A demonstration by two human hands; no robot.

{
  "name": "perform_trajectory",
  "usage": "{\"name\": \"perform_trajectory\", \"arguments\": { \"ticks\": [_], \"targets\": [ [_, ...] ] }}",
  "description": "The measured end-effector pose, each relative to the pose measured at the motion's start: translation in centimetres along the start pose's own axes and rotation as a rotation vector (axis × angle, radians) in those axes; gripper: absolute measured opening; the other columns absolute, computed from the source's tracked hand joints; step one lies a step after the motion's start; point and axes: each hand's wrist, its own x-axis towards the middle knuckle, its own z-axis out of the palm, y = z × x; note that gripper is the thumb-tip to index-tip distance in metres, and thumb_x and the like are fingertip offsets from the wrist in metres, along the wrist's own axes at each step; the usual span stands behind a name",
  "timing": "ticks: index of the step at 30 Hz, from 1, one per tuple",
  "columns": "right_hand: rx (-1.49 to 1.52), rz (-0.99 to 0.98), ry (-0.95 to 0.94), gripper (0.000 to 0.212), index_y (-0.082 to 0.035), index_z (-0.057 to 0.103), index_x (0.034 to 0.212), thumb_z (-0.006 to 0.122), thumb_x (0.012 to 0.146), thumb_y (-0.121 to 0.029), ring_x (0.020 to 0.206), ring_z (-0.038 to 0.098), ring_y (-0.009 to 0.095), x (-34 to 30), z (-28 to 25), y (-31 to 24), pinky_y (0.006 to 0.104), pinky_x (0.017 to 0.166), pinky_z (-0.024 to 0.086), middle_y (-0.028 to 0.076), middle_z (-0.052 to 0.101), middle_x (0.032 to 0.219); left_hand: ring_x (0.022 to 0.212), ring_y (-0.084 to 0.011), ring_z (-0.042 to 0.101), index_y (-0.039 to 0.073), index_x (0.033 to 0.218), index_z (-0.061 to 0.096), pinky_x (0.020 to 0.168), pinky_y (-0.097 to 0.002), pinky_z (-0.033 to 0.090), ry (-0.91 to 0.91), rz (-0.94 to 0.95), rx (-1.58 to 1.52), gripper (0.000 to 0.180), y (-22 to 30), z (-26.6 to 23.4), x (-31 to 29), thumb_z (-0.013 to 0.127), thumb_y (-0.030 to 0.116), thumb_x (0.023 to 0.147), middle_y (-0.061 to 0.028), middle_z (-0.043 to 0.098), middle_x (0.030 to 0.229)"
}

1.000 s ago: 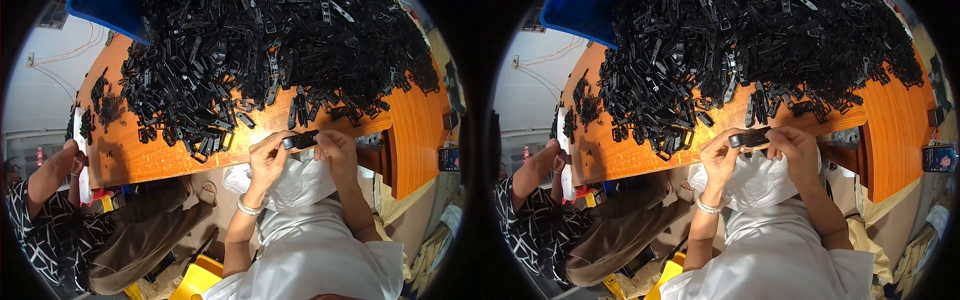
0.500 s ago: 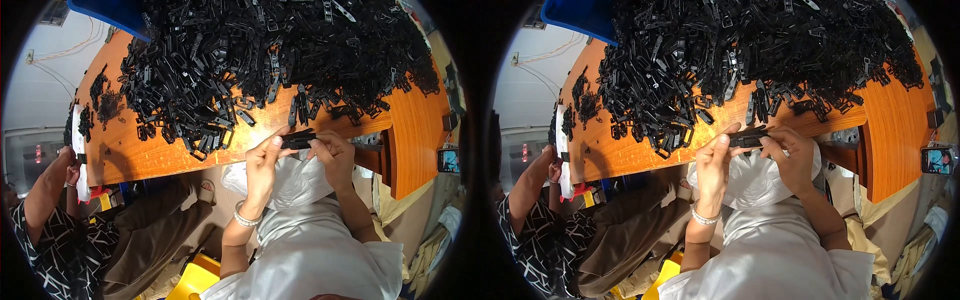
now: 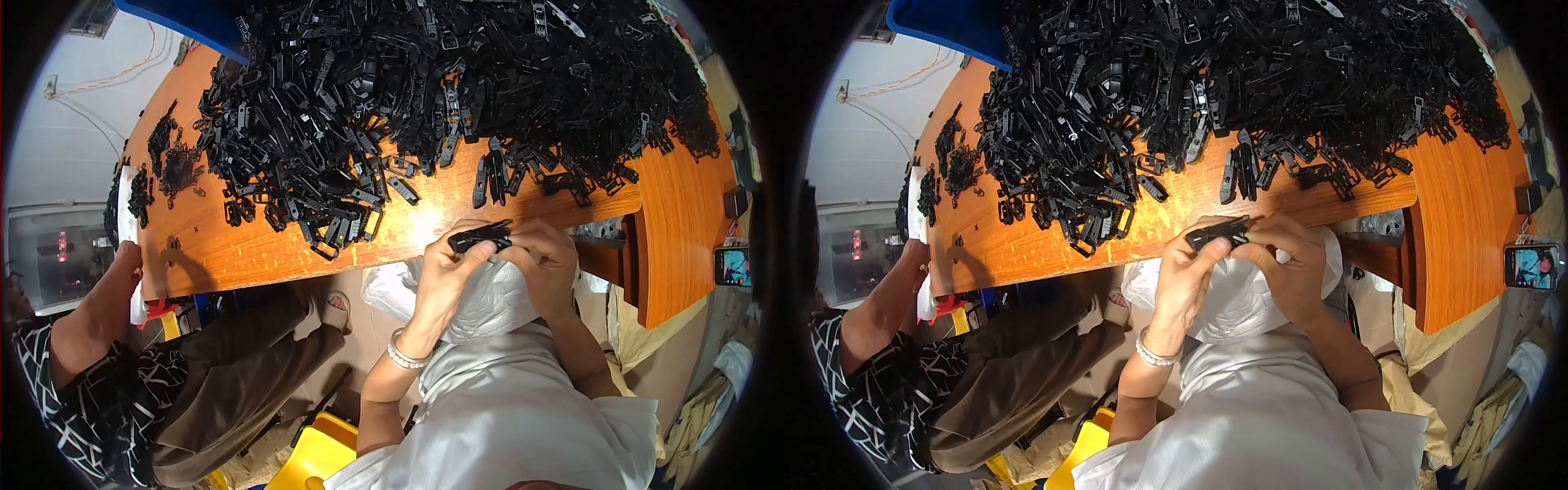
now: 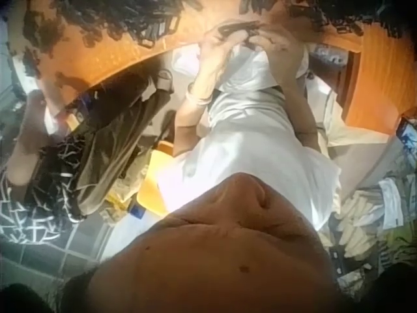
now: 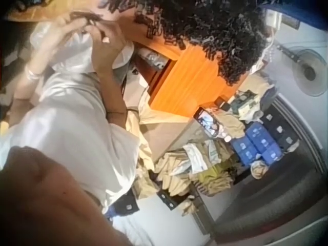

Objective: Assembling small black plastic components on a workbench in a factory.

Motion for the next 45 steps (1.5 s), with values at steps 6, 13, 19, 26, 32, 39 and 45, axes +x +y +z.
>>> {"name": "perform_trajectory", "arguments": {
  "ticks": [6,13,19,26,32,39,45],
  "targets": [
    [0.324,0.395,-0.028,0.013,0.003,0.062,0.082,0.067,0.070,0.000,0.073,0.053,0.009,0.1,0.3,0.3,0.0209,0.064,0.042,0.004,0.057,0.083,0.074,-0.0103,0.050,-0.004,0.085,0.059,0.068,-0.0209,0.039,-0.052,0.257,0.323,0.011,0.1,-0.7,0.2,0.063,0.003,0.077,-0.0029,0.054,0.081],
    [0.372,0.375,-0.150,0.020,0.004,0.061,0.094,0.062,0.074,0.002,0.069,0.052,0.007,0.2,0.1,1.1,0.0176,0.059,0.040,0.004,0.055,0.085,0.080,-0.0162,0.052,-0.004,0.086,0.059,0.072,-0.0256,0.040,-0.221,0.335,0.553,0.012,2.0,-1.5,0.5,0.060,0.007,0.080,-0.0075,0.055,0.084],
    [0.374,0.406,-0.072,0.018,0.008,0.058,0.092,0.054,0.075,0.008,0.060,0.053,0.008,0.1,0.3,1.5,0.0181,0.048,0.037,0.007,0.055,0.080,0.065,-0.0262,0.053,-0.002,0.064,0.059,0.049,-0.0346,0.044,0.578,0.854,1.965,0.011,7.8,-4.7,5.3,0.057,0.008,0.070,-0.0144,0.051,0.070],
    [0.340,0.391,-0.159,0.018,0.007,0.057,0.094,0.053,0.076,0.008,0.058,0.053,0.009,-0.1,0.6,1.4,0.0179,0.046,0.037,0.008,0.056,0.078,0.059,-0.0299,0.058,0.000,0.062,0.057,0.048,-0.0345,0.045,0.598,0.428,2.203,0.015,9.1,-6.2,8.1,0.060,0.012,0.070,-0.0171,0.057,0.071],
    [0.378,0.417,-0.208,0.016,0.006,0.055,0.093,0.053,0.078,0.006,0.061,0.056,0.011,0.1,1.0,1.7,0.0202,0.051,0.042,0.010,0.060,0.077,0.063,-0.0300,0.059,-0.001,0.073,0.057,0.052,-0.0368,0.046,0.594,0.685,1.925,0.011,8.4,-4.9,6.5,0.060,0.009,0.070,-0.0166,0.055,0.075],
    [0.391,0.345,-0.143,0.016,0.006,0.053,0.097,0.053,0.081,0.003,0.068,0.060,0.015,-0.2,1.8,2.7,0.0226,0.060,0.048,0.011,0.060,0.080,0.067,-0.0297,0.056,-0.004,0.091,0.049,0.061,-0.0350,0.045,0.501,0.749,1.285,0.020,7.2,-4.5,5.7,0.059,0.009,0.079,-0.0173,0.056,0.078],
    [0.396,0.416,-0.103,0.020,0.007,0.053,0.099,0.052,0.079,0.006,0.067,0.060,0.014,0.3,1.4,1.1,0.0232,0.064,0.048,0.011,0.061,0.080,0.068,-0.0114,0.055,-0.003,0.106,0.050,0.059,-0.0207,0.046,0.094,0.380,0.604,0.025,7.2,-3.7,3.0,0.052,-0.005,0.081,-0.0098,0.058,0.084]
  ]
}}
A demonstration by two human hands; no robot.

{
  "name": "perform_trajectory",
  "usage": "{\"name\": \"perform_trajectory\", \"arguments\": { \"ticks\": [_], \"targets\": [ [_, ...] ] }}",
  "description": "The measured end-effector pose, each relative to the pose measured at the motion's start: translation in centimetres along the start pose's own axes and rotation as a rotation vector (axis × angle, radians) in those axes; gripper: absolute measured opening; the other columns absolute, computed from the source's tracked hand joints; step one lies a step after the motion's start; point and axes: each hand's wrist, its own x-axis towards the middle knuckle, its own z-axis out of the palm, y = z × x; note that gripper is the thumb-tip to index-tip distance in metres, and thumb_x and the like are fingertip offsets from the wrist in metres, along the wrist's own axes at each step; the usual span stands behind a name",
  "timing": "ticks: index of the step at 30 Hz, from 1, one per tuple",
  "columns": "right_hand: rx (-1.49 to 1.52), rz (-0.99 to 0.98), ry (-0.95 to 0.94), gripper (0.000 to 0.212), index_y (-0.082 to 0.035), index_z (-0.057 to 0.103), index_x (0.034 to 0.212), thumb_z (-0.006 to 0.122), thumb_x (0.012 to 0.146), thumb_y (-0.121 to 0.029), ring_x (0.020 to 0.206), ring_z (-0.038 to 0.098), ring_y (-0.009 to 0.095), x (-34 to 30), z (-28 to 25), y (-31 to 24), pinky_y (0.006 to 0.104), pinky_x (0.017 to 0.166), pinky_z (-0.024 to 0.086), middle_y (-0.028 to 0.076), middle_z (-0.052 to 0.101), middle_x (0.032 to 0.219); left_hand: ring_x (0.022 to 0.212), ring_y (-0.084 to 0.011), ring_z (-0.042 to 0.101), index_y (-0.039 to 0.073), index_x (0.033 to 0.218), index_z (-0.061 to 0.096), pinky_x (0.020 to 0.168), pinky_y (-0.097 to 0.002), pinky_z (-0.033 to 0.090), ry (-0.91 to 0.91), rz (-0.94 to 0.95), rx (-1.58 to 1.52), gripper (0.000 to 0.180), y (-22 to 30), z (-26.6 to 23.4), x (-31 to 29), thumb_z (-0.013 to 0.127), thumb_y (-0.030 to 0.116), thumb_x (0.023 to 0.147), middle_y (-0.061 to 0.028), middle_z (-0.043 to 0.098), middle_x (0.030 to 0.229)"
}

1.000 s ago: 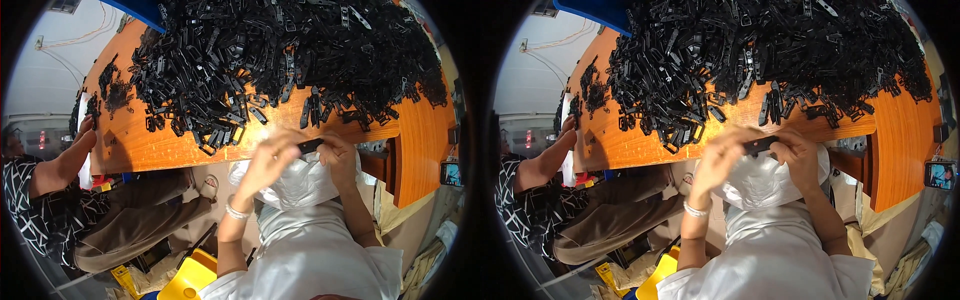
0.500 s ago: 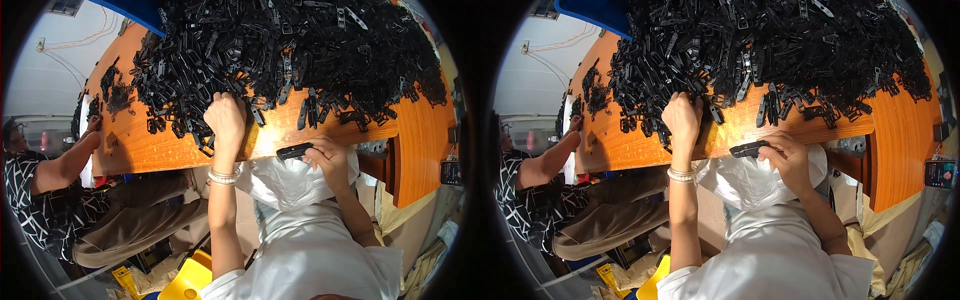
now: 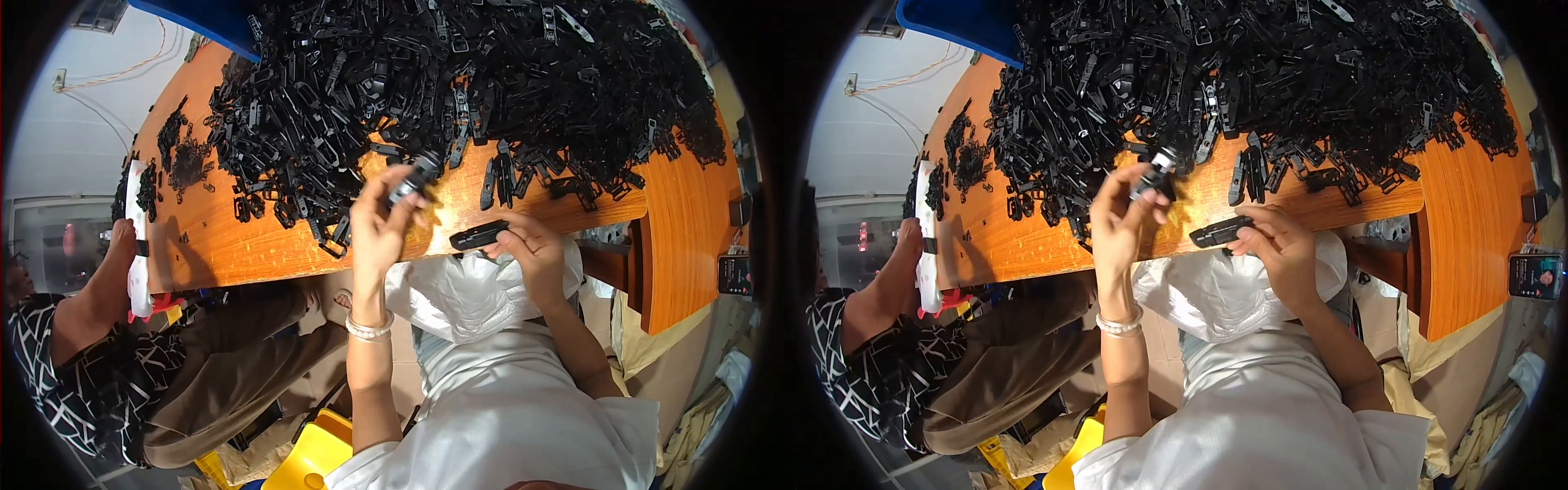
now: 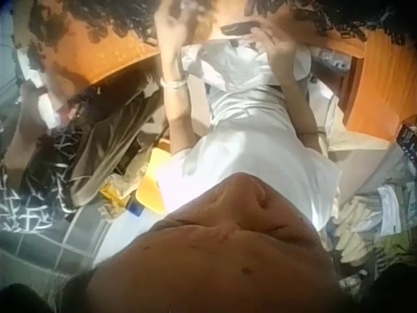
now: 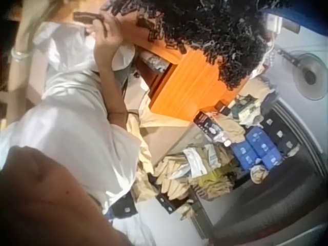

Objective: Assembling small black plastic components on a workbench in a factory.

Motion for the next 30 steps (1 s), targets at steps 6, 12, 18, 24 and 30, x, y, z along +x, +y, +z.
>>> {"name": "perform_trajectory", "arguments": {
  "ticks": [6,12,18,24,30],
  "targets": [
    [0.022,-0.034,-0.063,0.021,0.008,0.055,0.097,0.051,0.077,0.011,0.066,0.061,0.015,-0.2,0.0,-1.5,0.0240,0.066,0.050,0.010,0.061,0.077,0.094,-0.0164,0.055,-0.004,0.123,0.042,0.078,-0.0224,0.043,-0.348,0.047,0.213,0.056,-0.5,1.3,-3.8,0.044,-0.015,0.068,-0.0139,0.054,0.111],
    [-0.069,-0.061,-0.055,0.022,0.009,0.055,0.096,0.051,0.075,0.014,0.074,0.061,0.016,-0.7,0.3,-1.5,0.0255,0.069,0.052,0.013,0.059,0.090,0.096,-0.0168,0.055,-0.002,0.122,0.044,0.080,-0.0259,0.043,-0.326,0.144,0.561,0.056,1.8,2.7,-5.7,0.042,-0.014,0.067,-0.0160,0.053,0.112],
    [-0.331,-0.244,-0.159,0.029,0.006,0.055,0.101,0.055,0.073,0.012,0.092,0.056,0.019,-1.0,-0.6,-1.2,0.0286,0.077,0.049,0.015,0.054,0.104,0.093,-0.0178,0.057,-0.003,0.118,0.047,0.081,-0.0282,0.043,-0.213,-0.017,0.307,0.047,0.4,2.7,-5.8,0.061,-0.003,0.073,-0.0165,0.058,0.105],
    [-0.458,-0.299,-0.205,0.040,0.001,0.058,0.101,0.062,0.061,0.005,0.098,0.053,0.021,-0.2,-0.1,-2.3,0.0310,0.083,0.042,0.012,0.054,0.109,0.085,-0.0229,0.062,-0.005,0.106,0.055,0.074,-0.0282,0.047,-0.229,0.159,0.495,0.040,0.4,2.6,-5.9,0.069,0.004,0.069,-0.0189,0.062,0.093],
    [-0.564,-0.376,-0.183,0.029,0.000,0.061,0.094,0.060,0.066,0.002,0.082,0.057,0.021,-0.4,-0.8,-1.4,0.0290,0.072,0.045,0.011,0.059,0.092,0.078,-0.0252,0.064,-0.006,0.102,0.057,0.070,-0.0289,0.048,-0.255,0.188,0.497,0.036,0.5,2.7,-6.1,0.068,0.004,0.069,-0.0186,0.063,0.087]
  ]
}}
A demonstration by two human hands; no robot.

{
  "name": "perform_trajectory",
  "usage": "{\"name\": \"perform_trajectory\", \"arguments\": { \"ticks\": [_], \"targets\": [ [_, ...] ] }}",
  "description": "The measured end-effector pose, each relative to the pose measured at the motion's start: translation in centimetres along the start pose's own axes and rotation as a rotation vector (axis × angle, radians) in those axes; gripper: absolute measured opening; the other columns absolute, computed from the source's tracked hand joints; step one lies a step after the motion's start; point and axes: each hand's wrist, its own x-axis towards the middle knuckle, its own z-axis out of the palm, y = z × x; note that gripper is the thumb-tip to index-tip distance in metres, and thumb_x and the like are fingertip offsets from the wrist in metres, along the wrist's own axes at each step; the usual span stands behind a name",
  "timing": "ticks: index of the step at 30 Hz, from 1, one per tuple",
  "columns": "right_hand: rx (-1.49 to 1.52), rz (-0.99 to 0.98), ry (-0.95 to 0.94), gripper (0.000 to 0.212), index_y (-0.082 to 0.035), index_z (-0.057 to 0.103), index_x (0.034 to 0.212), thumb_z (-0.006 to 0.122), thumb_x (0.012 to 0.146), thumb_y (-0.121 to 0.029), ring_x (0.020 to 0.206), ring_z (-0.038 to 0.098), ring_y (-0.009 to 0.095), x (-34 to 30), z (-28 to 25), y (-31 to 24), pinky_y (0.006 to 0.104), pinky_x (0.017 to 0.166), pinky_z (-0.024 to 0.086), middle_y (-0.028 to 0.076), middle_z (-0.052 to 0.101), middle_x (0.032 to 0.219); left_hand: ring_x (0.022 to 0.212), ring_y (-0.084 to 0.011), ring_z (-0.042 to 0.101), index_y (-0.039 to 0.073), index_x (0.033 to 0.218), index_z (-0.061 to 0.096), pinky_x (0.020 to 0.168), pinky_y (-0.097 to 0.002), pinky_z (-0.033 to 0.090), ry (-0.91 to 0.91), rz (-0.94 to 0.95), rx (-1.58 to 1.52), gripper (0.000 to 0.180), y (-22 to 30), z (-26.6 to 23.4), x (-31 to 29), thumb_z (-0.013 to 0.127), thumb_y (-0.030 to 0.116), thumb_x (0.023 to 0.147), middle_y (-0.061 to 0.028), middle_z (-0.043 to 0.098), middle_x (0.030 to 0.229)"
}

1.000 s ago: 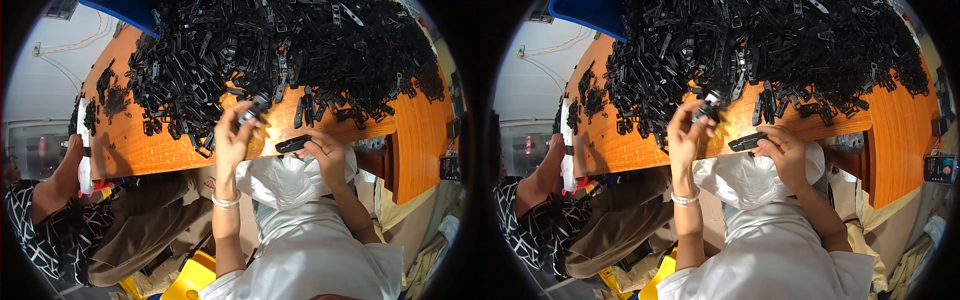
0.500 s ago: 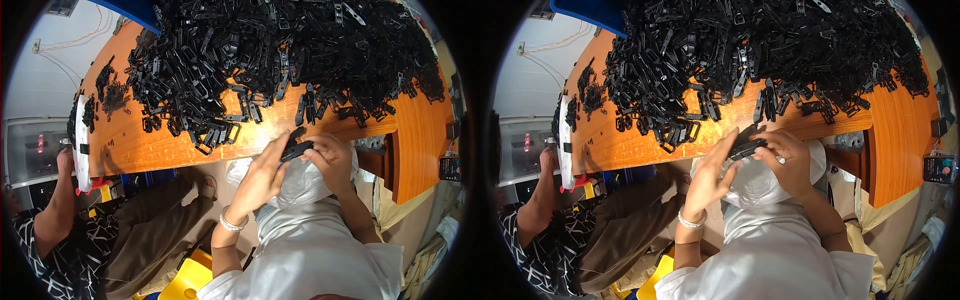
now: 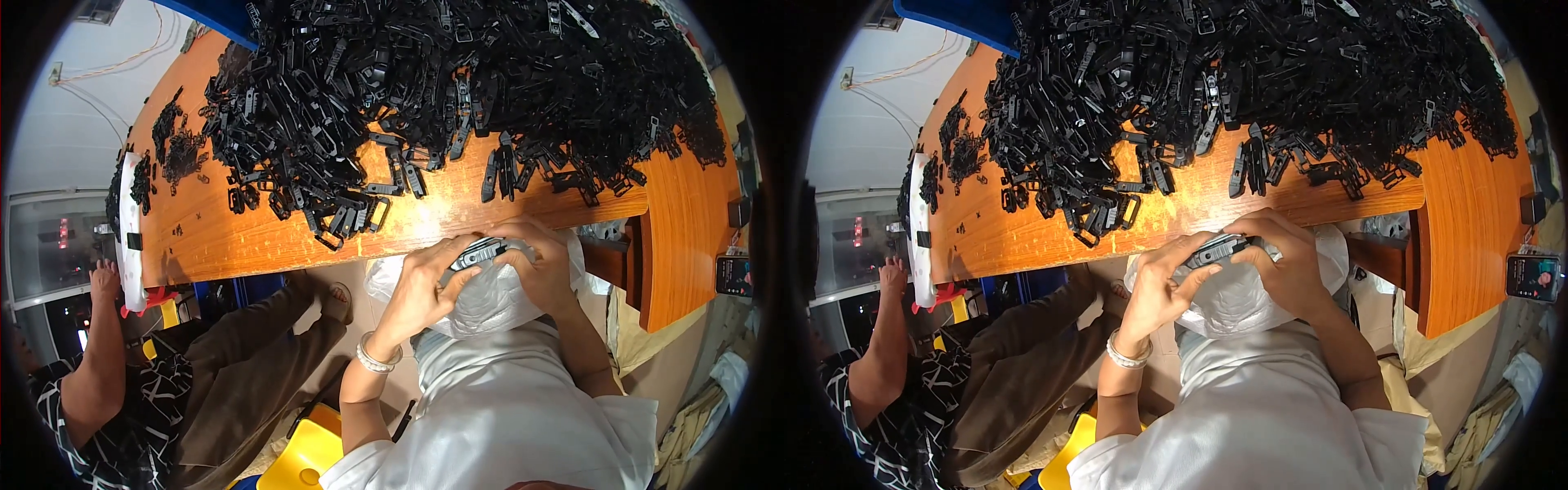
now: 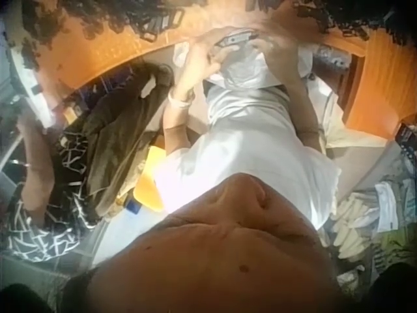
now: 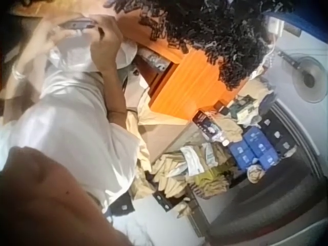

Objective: Assembling small black plastic components on a workbench in a factory.

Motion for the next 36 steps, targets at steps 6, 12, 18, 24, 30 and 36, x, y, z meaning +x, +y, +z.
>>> {"name": "perform_trajectory", "arguments": {
  "ticks": [6,12,18,24,30,36],
  "targets": [
    [0.095,0.141,-0.058,0.024,0.001,0.062,0.092,0.062,0.068,0.000,0.078,0.058,0.019,0.3,-0.6,0.0,0.0276,0.068,0.045,0.010,0.060,0.085,0.082,-0.0275,0.063,-0.004,0.105,0.056,0.072,-0.0322,0.048,-0.135,-0.098,-0.268,0.034,-1.4,0.2,-0.1,0.064,0.009,0.075,-0.0189,0.061,0.098],
    [0.023,0.033,-0.174,0.021,0.001,0.062,0.094,0.063,0.073,-0.005,0.073,0.056,0.015,-0.4,-1.4,0.9,0.0251,0.064,0.045,0.009,0.060,0.084,0.057,-0.0199,0.059,-0.003,0.082,0.062,0.054,-0.0300,0.046,0.349,-0.208,0.171,0.019,-3.4,-0.5,2.6,0.061,0.015,0.080,-0.0133,0.063,0.071],
    [0.025,0.215,0.175,0.016,0.003,0.060,0.091,0.059,0.079,-0.007,0.059,0.053,0.010,0.4,-1.8,2.0,0.0211,0.052,0.042,0.006,0.057,0.072,0.045,-0.0186,0.054,-0.002,0.073,0.061,0.049,-0.0270,0.041,0.482,-0.243,0.539,0.021,-4.7,-0.3,5.7,0.064,0.018,0.077,-0.0118,0.058,0.055],
    [-0.331,0.272,0.328,0.021,0.001,0.057,0.098,0.059,0.081,-0.012,0.052,0.050,0.010,3.4,-1.6,2.9,0.0238,0.048,0.041,0.003,0.052,0.060,0.049,-0.0133,0.049,-0.002,0.067,0.057,0.050,-0.0249,0.039,0.486,-0.264,0.267,0.020,-4.4,0.7,5.1,0.069,0.012,0.073,-0.0088,0.056,0.061],
    [-0.463,0.137,0.302,0.030,-0.003,0.052,0.106,0.061,0.078,-0.008,0.049,0.047,0.011,3.2,-1.7,2.8,0.0257,0.048,0.039,0.004,0.049,0.060,0.058,-0.0054,0.050,0.000,0.072,0.057,0.049,-0.0186,0.039,0.222,-0.118,-0.428,0.009,-3.3,4.0,2.7,0.066,0.002,0.073,-0.0040,0.056,0.078],
    [-0.204,0.235,0.165,0.037,-0.005,0.049,0.109,0.060,0.074,0.003,0.050,0.047,0.011,2.4,-2.3,1.7,0.0233,0.049,0.038,0.004,0.051,0.065,0.057,-0.0020,0.046,0.000,0.074,0.056,0.050,-0.0159,0.035,0.104,-0.086,-0.344,0.009,-2.9,6.3,3.4,0.064,0.003,0.076,-0.0006,0.056,0.073]
  ]
}}
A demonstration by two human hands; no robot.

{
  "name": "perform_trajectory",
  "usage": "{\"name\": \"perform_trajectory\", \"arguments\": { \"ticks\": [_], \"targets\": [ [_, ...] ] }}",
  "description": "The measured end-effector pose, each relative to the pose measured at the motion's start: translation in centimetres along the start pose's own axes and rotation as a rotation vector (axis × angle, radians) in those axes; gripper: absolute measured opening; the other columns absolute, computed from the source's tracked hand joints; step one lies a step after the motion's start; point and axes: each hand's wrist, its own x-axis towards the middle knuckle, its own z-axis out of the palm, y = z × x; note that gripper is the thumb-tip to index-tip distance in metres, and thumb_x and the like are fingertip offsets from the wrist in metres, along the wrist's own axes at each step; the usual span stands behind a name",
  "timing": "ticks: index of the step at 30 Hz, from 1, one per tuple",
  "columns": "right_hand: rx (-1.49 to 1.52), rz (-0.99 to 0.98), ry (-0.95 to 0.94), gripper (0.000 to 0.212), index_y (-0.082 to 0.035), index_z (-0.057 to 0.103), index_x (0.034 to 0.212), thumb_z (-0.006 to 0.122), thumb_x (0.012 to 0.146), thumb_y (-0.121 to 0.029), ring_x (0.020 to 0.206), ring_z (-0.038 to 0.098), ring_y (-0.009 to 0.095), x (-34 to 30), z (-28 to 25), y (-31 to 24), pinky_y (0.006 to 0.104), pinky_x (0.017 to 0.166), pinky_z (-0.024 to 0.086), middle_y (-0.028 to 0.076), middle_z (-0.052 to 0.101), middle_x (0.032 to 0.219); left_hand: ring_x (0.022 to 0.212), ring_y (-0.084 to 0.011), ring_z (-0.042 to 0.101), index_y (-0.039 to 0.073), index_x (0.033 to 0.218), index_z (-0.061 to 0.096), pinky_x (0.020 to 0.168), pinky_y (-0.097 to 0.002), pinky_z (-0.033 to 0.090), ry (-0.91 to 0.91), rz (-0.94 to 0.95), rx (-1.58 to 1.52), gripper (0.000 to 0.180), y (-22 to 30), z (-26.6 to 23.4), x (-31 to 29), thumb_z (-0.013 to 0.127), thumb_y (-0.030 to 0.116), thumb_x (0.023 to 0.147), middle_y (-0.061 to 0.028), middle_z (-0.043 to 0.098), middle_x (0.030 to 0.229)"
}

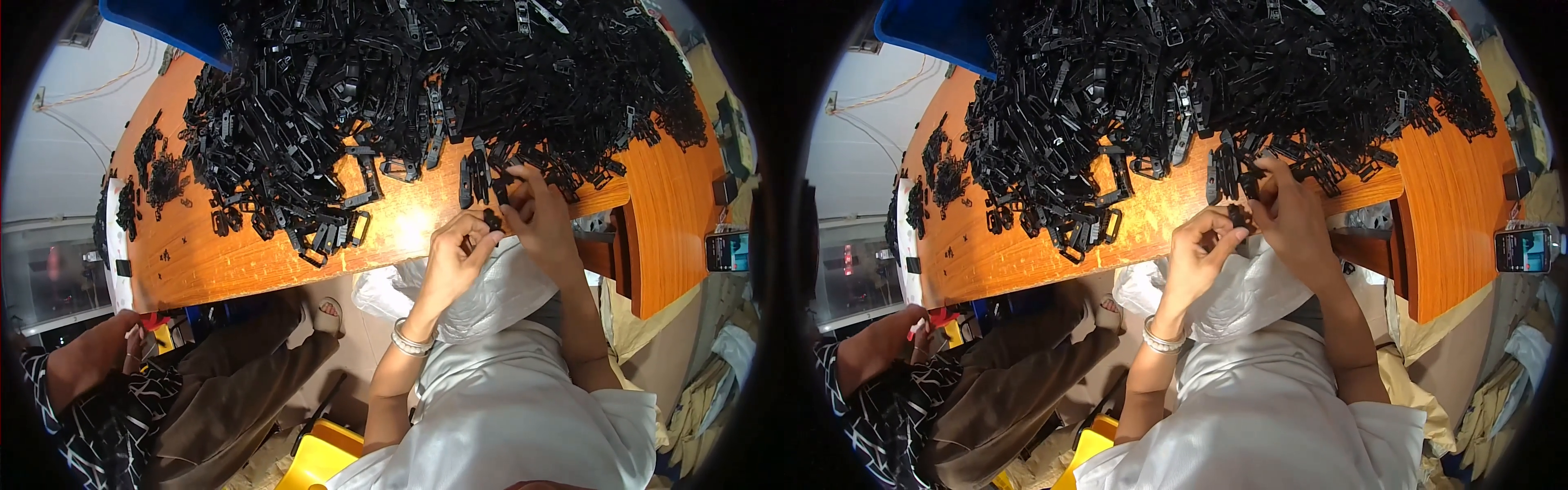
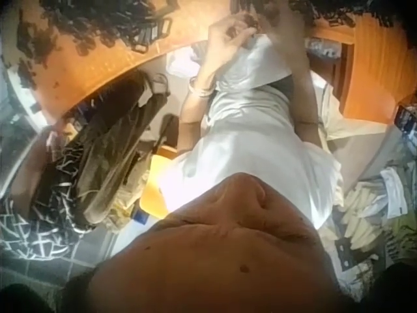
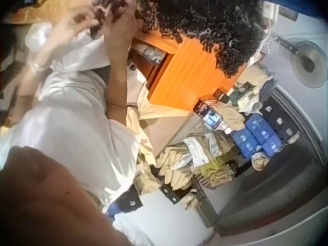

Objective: Assembling small black plastic components on a workbench in a factory.

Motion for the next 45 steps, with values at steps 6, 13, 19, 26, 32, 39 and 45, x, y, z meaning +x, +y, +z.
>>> {"name": "perform_trajectory", "arguments": {
  "ticks": [6,13,19,26,32,39,45],
  "targets": [
    [-0.058,-0.001,0.005,0.039,-0.006,0.049,0.109,0.058,0.073,0.005,0.050,0.047,0.010,-0.4,-0.2,0.6,0.0226,0.050,0.038,0.004,0.051,0.065,0.051,-0.0017,0.042,-0.001,0.073,0.054,0.045,-0.0166,0.033,0.147,-0.154,-0.198,0.012,-1.1,0.3,0.0,0.063,0.004,0.078,0.0004,0.054,0.067],
    [-0.192,-0.145,0.049,0.031,-0.004,0.053,0.103,0.057,0.074,0.004,0.056,0.050,0.012,-0.4,-0.3,0.3,0.0243,0.051,0.040,0.006,0.051,0.069,0.048,-0.0021,0.044,0.001,0.077,0.053,0.043,-0.0158,0.033,0.180,-0.170,-0.273,0.010,-0.3,0.3,-0.3,0.060,0.007,0.082,-0.0008,0.056,0.062],
    [-0.144,-0.288,0.002,0.015,0.001,0.056,0.089,0.056,0.075,0.004,0.058,0.050,0.012,-1.2,-0.1,1.0,0.0228,0.050,0.039,0.006,0.052,0.078,0.051,0.0002,0.045,0.000,0.075,0.054,0.045,-0.0146,0.032,0.256,-0.164,-0.316,0.012,-0.7,-0.1,-1.4,0.063,0.006,0.079,0.0020,0.052,0.061],
    [-0.150,-0.214,0.098,0.013,-0.001,0.057,0.086,0.057,0.074,0.005,0.056,0.050,0.011,-0.6,0.5,-0.2,0.0228,0.049,0.039,0.004,0.049,0.074,0.054,-0.0030,0.050,0.000,0.075,0.053,0.047,-0.0156,0.035,0.331,-0.094,-0.334,0.011,-1.3,-0.1,-2.7,0.063,0.004,0.079,-0.0004,0.054,0.065],
    [-0.428,-0.442,-0.037,0.015,-0.005,0.058,0.085,0.060,0.073,0.004,0.055,0.049,0.015,-1.3,0.4,-0.3,0.0265,0.047,0.038,0.005,0.047,0.071,0.054,-0.0089,0.055,0.002,0.083,0.049,0.045,-0.0185,0.039,0.400,-0.134,-0.524,0.012,-1.1,-1.3,-3.0,0.061,0.003,0.080,-0.0039,0.056,0.068],
    [-0.079,-0.403,-0.018,0.009,-0.003,0.062,0.083,0.061,0.074,0.000,0.056,0.049,0.012,-1.0,2.4,0.5,0.0260,0.047,0.036,0.005,0.046,0.066,0.061,-0.0111,0.057,-0.001,0.097,0.049,0.053,-0.0205,0.044,0.457,-0.104,-0.571,0.021,-0.1,-1.8,-3.1,0.060,0.002,0.080,-0.0078,0.059,0.081],
    [0.536,0.173,-0.096,0.014,-0.001,0.064,0.087,0.062,0.073,0.001,0.058,0.046,0.006,-0.2,2.3,-0.2,0.0222,0.048,0.035,0.003,0.049,0.065,0.077,-0.0096,0.058,-0.002,0.111,0.048,0.069,-0.0187,0.044,0.364,-0.164,-0.404,0.036,-0.2,-2.0,-3.3,0.062,-0.002,0.078,-0.0101,0.060,0.096]
  ]
}}
